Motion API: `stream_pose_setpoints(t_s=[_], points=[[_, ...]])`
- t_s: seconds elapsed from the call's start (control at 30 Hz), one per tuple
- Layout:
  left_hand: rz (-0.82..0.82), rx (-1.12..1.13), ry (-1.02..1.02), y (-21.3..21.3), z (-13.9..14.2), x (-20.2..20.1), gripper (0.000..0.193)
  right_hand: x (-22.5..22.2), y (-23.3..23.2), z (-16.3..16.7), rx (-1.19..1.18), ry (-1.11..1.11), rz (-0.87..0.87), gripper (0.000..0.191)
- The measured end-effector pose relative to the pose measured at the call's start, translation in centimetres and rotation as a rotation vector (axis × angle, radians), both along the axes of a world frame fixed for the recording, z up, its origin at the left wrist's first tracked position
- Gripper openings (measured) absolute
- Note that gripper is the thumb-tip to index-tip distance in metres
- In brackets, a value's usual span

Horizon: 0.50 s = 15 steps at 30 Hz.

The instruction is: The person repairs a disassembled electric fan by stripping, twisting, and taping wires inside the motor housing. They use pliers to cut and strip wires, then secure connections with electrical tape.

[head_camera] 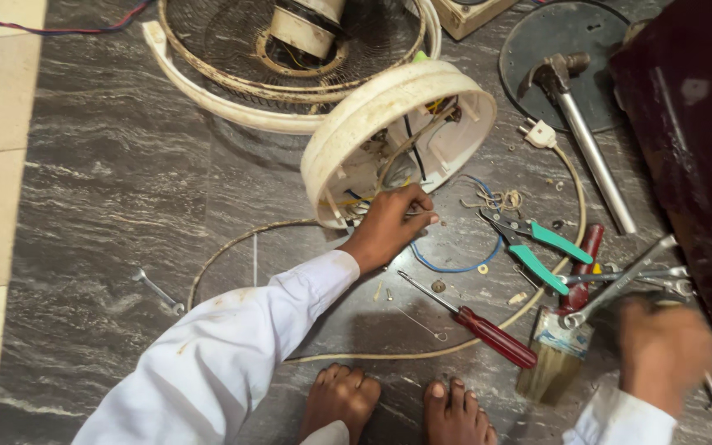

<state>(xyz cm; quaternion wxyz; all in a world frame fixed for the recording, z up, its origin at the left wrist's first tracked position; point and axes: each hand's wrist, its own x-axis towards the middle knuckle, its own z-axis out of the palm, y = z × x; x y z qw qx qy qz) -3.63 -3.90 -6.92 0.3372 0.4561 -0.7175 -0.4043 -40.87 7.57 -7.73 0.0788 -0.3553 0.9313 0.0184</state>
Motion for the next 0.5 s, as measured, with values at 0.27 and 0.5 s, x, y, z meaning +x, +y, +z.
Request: stream_pose_setpoints(t_s=[0.27,0.5], points=[[0.046,-0.019,0.029,-0.2,-1.1,-0.2,0.016,11.4,-3.4,5.2,-0.794,-0.699,0.353,0.029],[0.035,-0.055,-0.034,0.6,1.2,0.2,0.029,18.6,-6.8,1.7,-0.798,-1.189,0.42,0.023]])
